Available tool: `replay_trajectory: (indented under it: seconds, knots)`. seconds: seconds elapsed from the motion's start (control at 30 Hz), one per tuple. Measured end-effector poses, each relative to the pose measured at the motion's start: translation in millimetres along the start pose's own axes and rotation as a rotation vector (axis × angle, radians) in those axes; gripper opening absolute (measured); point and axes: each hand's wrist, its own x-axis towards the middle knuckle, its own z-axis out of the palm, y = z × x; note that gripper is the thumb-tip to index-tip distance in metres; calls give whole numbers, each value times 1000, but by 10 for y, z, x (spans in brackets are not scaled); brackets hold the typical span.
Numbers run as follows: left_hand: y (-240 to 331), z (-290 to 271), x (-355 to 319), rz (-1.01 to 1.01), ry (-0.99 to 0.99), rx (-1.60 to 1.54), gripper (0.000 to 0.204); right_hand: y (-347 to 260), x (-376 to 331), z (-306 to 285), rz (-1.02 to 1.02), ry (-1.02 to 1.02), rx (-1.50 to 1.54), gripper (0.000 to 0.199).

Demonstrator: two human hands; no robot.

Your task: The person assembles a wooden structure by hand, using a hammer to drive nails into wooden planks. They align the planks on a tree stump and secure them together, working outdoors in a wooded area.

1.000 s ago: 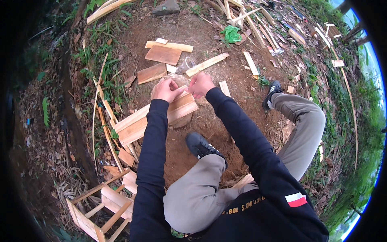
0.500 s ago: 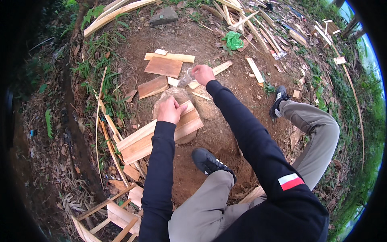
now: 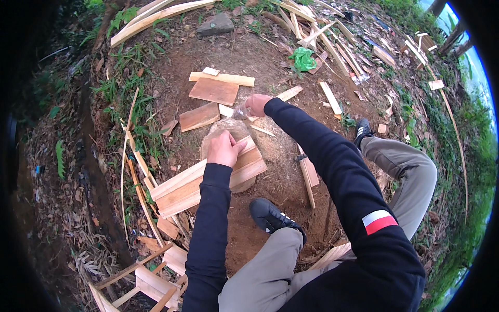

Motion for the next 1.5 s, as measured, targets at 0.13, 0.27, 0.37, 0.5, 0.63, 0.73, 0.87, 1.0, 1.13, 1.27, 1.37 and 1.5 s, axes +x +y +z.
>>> replay_trajectory:
  seconds: [0.13, 0.27, 0.37, 0.5, 0.63, 0.73, 0.87, 1.0, 1.13, 1.27, 1.37, 1.5]
  knots:
    - [2, 12, 0, 3, 5, 9, 38, -98, -38, 48, 82, 50, -91, 28]
    - [-6, 29, -3, 15, 16, 9, 36, -236, -82, 166, 190, 277, -119, 15]
    - [10, 25, 8, 24, 9, -8, 36, -246, -151, 257, 202, 373, -75, 15]
    - [13, 5, 4, 9, -5, -7, 36, -307, -284, 257, 155, 473, 15, 17]
    - [51, 17, -26, 36, 16, -42, 34, -282, -522, 112, 126, 586, 105, 17]
    - [24, 58, -118, 59, 116, -109, 31, -466, -751, -75, 268, 832, 431, 15]
    - [18, 210, -342, 101, 286, -253, 23, -830, -1309, -174, 411, 787, 1211, 18]
    - [-32, 252, -408, 128, 369, -334, 18, -1378, -1549, -248, 242, 714, 1418, 12]
    - [6, 266, -403, 115, 319, -390, 14, -1448, -1501, -91, 243, 763, 1227, 8]
    - [-4, 264, -417, 83, 315, -413, 14, -1517, -1426, -95, 237, 772, 905, 9]
    - [4, 259, -425, 78, 313, -425, 14, -1554, -1417, -141, 194, 806, 721, 9]
    - [12, 269, -420, 58, 300, -429, 14, -1553, -1415, -145, 173, 821, 649, 9]
